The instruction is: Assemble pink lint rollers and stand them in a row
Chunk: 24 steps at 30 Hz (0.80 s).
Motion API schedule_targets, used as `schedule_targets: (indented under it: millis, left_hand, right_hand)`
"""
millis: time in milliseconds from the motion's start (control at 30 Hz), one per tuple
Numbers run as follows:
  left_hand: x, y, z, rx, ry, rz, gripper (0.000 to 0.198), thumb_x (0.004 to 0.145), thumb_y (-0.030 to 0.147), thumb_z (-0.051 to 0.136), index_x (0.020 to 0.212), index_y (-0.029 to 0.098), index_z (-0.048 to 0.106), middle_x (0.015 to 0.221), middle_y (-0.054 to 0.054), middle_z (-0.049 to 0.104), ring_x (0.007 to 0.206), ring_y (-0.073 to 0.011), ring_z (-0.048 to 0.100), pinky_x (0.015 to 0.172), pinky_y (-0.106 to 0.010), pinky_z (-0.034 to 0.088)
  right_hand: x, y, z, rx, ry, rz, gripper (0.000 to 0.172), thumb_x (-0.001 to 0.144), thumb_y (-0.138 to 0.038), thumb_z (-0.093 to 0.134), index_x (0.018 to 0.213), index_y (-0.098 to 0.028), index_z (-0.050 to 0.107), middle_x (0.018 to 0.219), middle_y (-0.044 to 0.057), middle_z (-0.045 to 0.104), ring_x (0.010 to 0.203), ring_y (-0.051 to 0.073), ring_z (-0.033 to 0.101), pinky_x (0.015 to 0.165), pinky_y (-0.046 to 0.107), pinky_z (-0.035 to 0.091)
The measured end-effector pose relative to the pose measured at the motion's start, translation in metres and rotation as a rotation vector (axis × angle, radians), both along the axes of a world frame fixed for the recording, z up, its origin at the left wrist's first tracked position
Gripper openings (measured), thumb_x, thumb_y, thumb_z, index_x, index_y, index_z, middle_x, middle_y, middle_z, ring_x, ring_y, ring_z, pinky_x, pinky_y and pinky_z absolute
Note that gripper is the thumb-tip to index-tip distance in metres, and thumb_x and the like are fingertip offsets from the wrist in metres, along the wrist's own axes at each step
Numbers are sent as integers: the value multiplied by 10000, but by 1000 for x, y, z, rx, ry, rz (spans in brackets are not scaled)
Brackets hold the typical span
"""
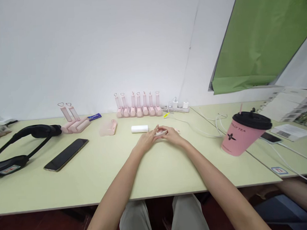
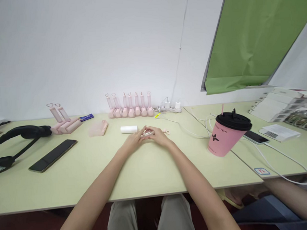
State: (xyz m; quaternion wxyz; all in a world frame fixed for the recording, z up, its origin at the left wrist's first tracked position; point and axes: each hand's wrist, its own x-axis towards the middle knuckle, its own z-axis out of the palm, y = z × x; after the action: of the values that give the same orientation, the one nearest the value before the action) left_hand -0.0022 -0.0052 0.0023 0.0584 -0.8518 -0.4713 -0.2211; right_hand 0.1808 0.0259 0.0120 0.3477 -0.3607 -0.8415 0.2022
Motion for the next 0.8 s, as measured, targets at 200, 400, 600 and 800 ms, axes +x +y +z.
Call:
schedule_targets:
  millis: [200, 400, 600, 800]
  left_hand:
    - [-16, 4, -5, -17, -62, 129, 408, 872, 300, 366, 1259, 171, 370, 1059, -93, 565, 964, -192, 534, 761, -284, 417]
    - [-18, 4, -3, -30, -167, 151, 310, 879, 300, 346, 1148, 184, 448, 1053, -72, 562, 967, -181, 530, 774, -286, 420]
    - [-12, 1, -3, -18, -90, 123, 357, 880, 320, 335, 1202, 184, 410, 1047, -78, 553, 963, -180, 532, 784, -282, 419]
    - [-13, 2, -2, -10, -110, 116, 330, 888, 322, 306, 1155, 186, 443, 1015, -67, 557, 934, -177, 541, 760, -284, 424]
  right_hand:
    - [52, 12, 3, 152, -435, -642, 292, 702, -260, 617, 980, -169, 615, 1162, 161, 530, 1091, 302, 413, 854, 453, 290]
    - [51, 14, -3, 76, -408, -493, 178, 798, -289, 509, 910, -197, 613, 959, 74, 622, 878, 192, 541, 722, 291, 352]
    - [11, -5, 5, 166, -219, -130, 220, 876, -225, 333, 1001, -191, 511, 979, 56, 514, 846, 140, 511, 760, 258, 381]
    - [5, -10, 2, 224, -283, -220, 261, 872, -168, 267, 1023, -160, 480, 1004, 90, 414, 759, 153, 481, 765, 317, 390]
